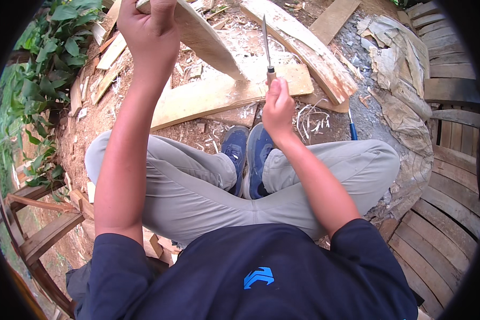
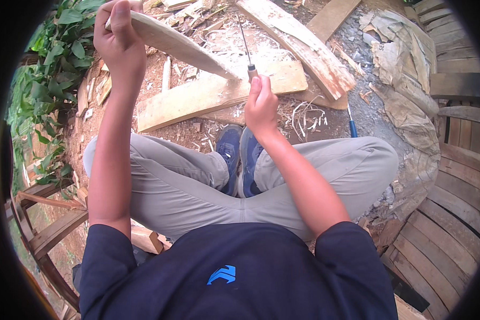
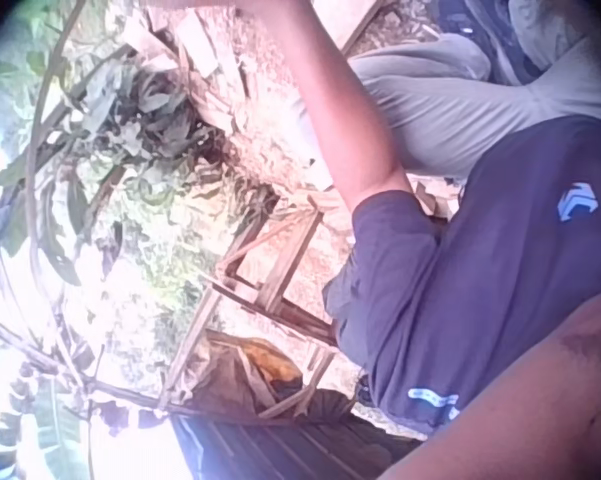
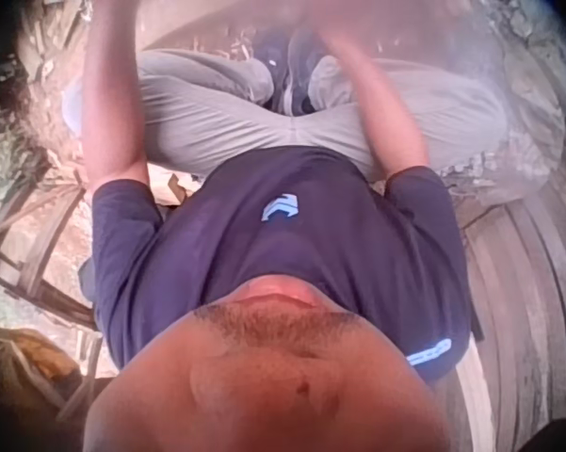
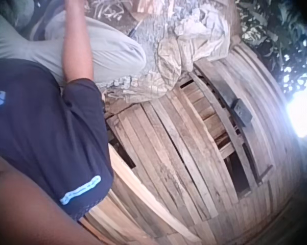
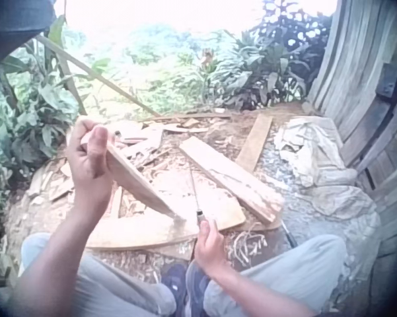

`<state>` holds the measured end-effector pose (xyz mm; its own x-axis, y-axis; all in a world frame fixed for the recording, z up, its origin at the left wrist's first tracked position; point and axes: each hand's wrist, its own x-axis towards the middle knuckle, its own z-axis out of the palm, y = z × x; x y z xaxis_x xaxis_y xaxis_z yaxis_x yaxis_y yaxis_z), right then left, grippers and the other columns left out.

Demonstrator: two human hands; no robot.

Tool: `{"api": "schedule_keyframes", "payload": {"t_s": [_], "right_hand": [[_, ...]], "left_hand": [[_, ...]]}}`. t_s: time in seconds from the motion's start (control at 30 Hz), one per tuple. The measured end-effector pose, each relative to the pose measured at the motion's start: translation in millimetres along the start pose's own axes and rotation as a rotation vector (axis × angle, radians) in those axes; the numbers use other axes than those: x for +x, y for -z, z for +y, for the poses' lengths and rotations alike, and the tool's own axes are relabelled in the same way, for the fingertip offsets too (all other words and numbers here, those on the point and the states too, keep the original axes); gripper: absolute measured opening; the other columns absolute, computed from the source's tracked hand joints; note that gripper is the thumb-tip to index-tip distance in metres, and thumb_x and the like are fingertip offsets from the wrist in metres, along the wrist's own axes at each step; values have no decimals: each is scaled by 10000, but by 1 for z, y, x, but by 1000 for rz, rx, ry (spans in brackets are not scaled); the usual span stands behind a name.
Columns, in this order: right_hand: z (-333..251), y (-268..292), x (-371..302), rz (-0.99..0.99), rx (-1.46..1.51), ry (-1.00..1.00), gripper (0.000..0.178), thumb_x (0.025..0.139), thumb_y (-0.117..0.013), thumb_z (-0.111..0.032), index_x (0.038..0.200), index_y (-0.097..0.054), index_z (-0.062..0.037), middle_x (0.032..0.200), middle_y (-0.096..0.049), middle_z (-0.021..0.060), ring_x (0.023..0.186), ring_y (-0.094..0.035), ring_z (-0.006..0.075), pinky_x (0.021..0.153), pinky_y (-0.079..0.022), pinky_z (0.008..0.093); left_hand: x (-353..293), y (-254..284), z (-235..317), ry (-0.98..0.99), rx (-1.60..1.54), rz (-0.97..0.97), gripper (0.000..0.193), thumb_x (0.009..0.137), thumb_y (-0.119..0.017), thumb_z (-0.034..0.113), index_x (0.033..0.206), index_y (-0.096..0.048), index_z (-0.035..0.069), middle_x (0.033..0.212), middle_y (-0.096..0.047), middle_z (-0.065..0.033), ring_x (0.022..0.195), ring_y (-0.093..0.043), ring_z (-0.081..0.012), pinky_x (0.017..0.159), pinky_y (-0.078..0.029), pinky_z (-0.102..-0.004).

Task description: The person sits cross-legged on the ground and uses a knife to carve a piece of wood, removing thin shavings. They periodically rotate the wood to work on different edges and inspect the carved surface.

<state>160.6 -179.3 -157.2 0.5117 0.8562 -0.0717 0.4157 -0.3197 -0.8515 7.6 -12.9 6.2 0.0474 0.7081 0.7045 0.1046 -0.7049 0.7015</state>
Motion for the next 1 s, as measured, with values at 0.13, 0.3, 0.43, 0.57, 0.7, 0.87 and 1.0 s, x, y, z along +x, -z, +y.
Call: {"api": "schedule_keyframes", "payload": {"t_s": [0.13, 0.3, 0.43, 0.57, 0.7, 0.87, 1.0], "right_hand": [[61, -25, -1, -272, -342, -245, 549, 1053, -335, -419, 1067, -620, 50, 945, -651, 361, 970, -625, 511, 866, -469, 565], [13, -6, 2, -38, 60, -37, 512, 1067, -337, -400, 1003, -623, 20, 799, -666, 278, 797, -646, 479, 722, -468, 530], [15, -12, -6, 31, 232, -9, 563, 1061, -362, -482, 821, -590, -27, 653, -557, 93, 645, -560, 173, 595, -420, 319], [75, -30, 5, -195, -65, -322, 541, 1042, -424, -499, 819, -591, -36, 637, -553, 59, 578, -521, 132, 549, -405, 310], [1, -6, 5, -32, 249, 43, 444, 1069, -419, -422, 868, -555, -50, 603, -430, -19, 565, -398, 47, 510, -332, 268], [60, -25, -3, -114, -140, -108, 571, 1062, -339, -480, 911, -592, 9, 756, -638, 216, 719, -618, 362, 692, -470, 427], [39, -19, -6, -191, -258, -160, 581, 1056, -331, -458, 1068, -618, 46, 826, -661, 292, 830, -650, 477, 725, -479, 526]], "left_hand": [[0, 1, -11, 38, -144, -21, 351, 1003, -569, 411, 939, -526, 69, 776, -503, 28, 707, -450, -55, 634, -360, -213], [-4, 2, -8, -9, 33, 24, 377, 1005, -550, 430, 912, -529, 65, 774, -498, 13, 719, -454, -70, 654, -370, -228], [5, 7, -15, -114, 194, 66, 422, 1001, -530, 459, 866, -525, 59, 769, -481, 1, 737, -453, -92, 680, -379, -256], [6, 1, -19, -81, -23, 29, 416, 1002, -538, 440, 852, -519, 52, 760, -469, 5, 721, -429, -92, 662, -363, -260], [-5, 11, -7, 111, -28, -15, 364, 1011, -552, 384, 852, -520, 58, 739, -455, 19, 700, -418, -78, 644, -354, -248], [5, -2, -6, 51, -53, 20, 328, 1016, -555, 348, 861, -518, 62, 730, -465, 24, 685, -421, -69, 624, -352, -244], [0, 4, -6, 98, -69, 68, 331, 1007, -570, 340, 840, -518, 58, 729, -464, 22, 691, -420, -74, 628, -351, -249]]}}
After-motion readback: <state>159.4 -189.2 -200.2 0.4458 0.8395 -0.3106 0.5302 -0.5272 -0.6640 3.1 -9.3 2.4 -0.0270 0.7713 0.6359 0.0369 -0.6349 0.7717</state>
